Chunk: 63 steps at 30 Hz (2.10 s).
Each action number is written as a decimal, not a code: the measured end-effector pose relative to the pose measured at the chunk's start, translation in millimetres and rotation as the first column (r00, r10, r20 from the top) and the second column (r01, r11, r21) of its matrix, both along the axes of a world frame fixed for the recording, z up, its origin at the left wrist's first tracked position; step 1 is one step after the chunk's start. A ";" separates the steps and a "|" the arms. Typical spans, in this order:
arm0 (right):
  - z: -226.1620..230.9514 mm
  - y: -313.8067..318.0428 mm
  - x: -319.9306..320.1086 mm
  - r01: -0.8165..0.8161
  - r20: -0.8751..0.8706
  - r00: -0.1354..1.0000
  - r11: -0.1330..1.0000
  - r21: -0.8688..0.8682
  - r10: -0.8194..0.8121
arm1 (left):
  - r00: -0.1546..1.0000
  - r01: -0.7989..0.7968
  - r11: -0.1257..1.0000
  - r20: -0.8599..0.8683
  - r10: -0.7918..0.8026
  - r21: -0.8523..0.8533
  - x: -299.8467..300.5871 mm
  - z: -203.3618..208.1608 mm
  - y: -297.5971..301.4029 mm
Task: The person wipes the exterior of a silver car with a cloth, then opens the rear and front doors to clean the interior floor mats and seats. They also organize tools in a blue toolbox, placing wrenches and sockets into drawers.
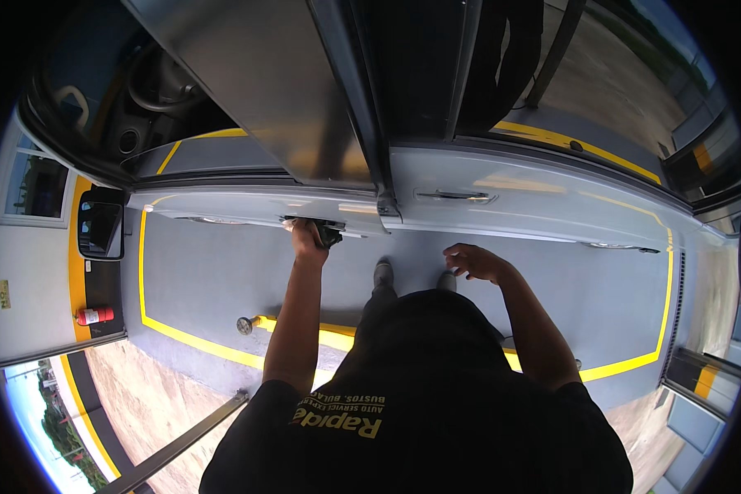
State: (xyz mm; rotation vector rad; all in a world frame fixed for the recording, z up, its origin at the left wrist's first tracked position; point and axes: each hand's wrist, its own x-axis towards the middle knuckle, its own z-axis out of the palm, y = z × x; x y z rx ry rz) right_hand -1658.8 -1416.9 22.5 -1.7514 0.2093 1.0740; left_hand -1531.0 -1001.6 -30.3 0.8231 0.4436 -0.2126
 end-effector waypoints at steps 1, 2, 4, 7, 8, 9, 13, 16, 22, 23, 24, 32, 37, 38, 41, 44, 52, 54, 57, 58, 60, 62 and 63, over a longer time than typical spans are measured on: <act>-1.0 -7.4 1.2 -0.060 0.008 0.998 0.998 0.009 0.060 | 0.990 -0.042 0.998 -0.135 0.048 0.049 -17.9 4.6 10.4; -2.8 -13.6 2.0 -0.121 0.014 0.993 0.993 -0.015 0.121 | 0.996 -0.021 0.999 -0.081 0.023 0.028 -45.0 9.1 19.2; -7.5 -19.6 6.1 -0.175 0.017 0.984 0.984 0.027 0.175 | 0.994 -0.036 0.998 -0.100 0.042 0.055 -97.6 23.5 39.1; -14.1 -15.1 16.9 -0.319 0.036 0.947 0.947 0.025 0.318 | 0.984 -0.115 0.986 -0.123 0.130 0.122 -170.5 56.7 76.3; -14.9 -12.3 20.4 -0.371 0.043 0.928 0.928 0.020 0.370 | 0.979 -0.147 0.979 -0.123 0.165 0.143 -193.7 68.0 89.5; -15.7 -9.2 24.8 -0.405 0.073 0.912 0.914 0.006 0.403 | 0.973 -0.179 0.970 -0.116 0.199 0.166 -217.0 78.8 104.1; -14.8 3.7 30.9 -0.483 0.100 0.872 0.876 0.006 0.480 | 0.928 -0.323 0.906 -0.095 0.360 0.273 -321.8 103.4 175.4; -13.7 12.8 36.4 -0.522 0.067 0.851 0.853 0.003 0.521 | 0.882 -0.416 0.846 -0.081 0.465 0.333 -401.0 99.6 229.4; -20.0 56.0 58.2 -0.583 0.019 0.810 0.809 -0.077 0.586 | 0.784 -0.559 0.753 -0.073 0.616 0.348 -523.4 47.0 296.4; -20.9 69.1 63.0 -0.593 0.026 0.801 0.799 -0.101 0.598 | 0.772 -0.578 0.741 -0.067 0.633 0.340 -538.2 32.7 298.1; -21.2 84.7 70.2 -0.584 0.021 0.810 0.808 -0.080 0.587 | 0.757 -0.597 0.729 -0.066 0.651 0.336 -548.4 20.2 302.9; -20.9 227.2 121.5 -0.493 0.007 0.870 0.868 0.059 0.494 | 0.401 -0.909 0.397 0.011 0.916 0.125 -580.9 -26.7 312.3; -1.6 286.8 168.7 -0.370 0.202 0.918 0.920 0.131 0.341 | 0.297 -0.795 0.461 -0.411 0.862 0.393 -564.6 -65.0 236.6; 8.9 294.0 181.7 -0.349 0.262 0.916 0.927 0.138 0.306 | 0.277 -0.703 0.565 -0.566 0.777 0.432 -552.0 -77.5 211.9; 56.3 309.3 224.2 -0.271 0.489 0.852 0.956 0.108 0.187 | 0.305 -0.442 0.836 -0.822 0.482 0.326 -479.2 -114.8 155.8; 114.5 320.1 267.6 -0.173 0.670 0.742 0.961 0.215 -0.016 | 0.494 -0.285 0.937 -0.806 0.326 0.204 -361.6 -132.2 156.2; 166.3 326.4 360.5 0.329 0.945 0.163 0.919 0.218 -0.283 | 0.970 0.168 0.925 -0.226 -0.093 0.341 38.7 -94.1 210.8; 157.4 318.8 375.9 0.495 0.992 0.095 0.868 0.026 -0.084 | 0.975 0.171 0.937 -0.188 -0.117 0.305 143.1 -76.9 189.8; 142.4 313.7 403.6 0.606 0.972 0.233 0.786 -0.126 -0.024 | 0.996 0.000 0.998 0.084 0.005 -0.059 268.1 -41.1 155.8; 137.5 315.6 412.3 0.600 0.944 0.322 0.788 -0.142 -0.074 | 0.996 0.030 0.995 0.087 -0.022 -0.093 304.1 -26.7 155.8; 127.8 320.9 424.0 0.591 0.878 0.398 0.806 -0.026 -0.264 | 0.988 0.127 0.975 0.110 -0.108 -0.183 354.3 -2.0 155.8; 120.7 325.2 428.2 0.626 0.897 0.355 0.780 -0.018 -0.264 | 0.983 0.172 0.978 0.091 -0.162 -0.121 376.4 13.9 155.2; 117.7 327.1 428.8 0.631 0.905 0.339 0.775 -0.017 -0.256 | 0.970 0.205 0.972 0.152 -0.188 -0.110 380.8 17.9 154.6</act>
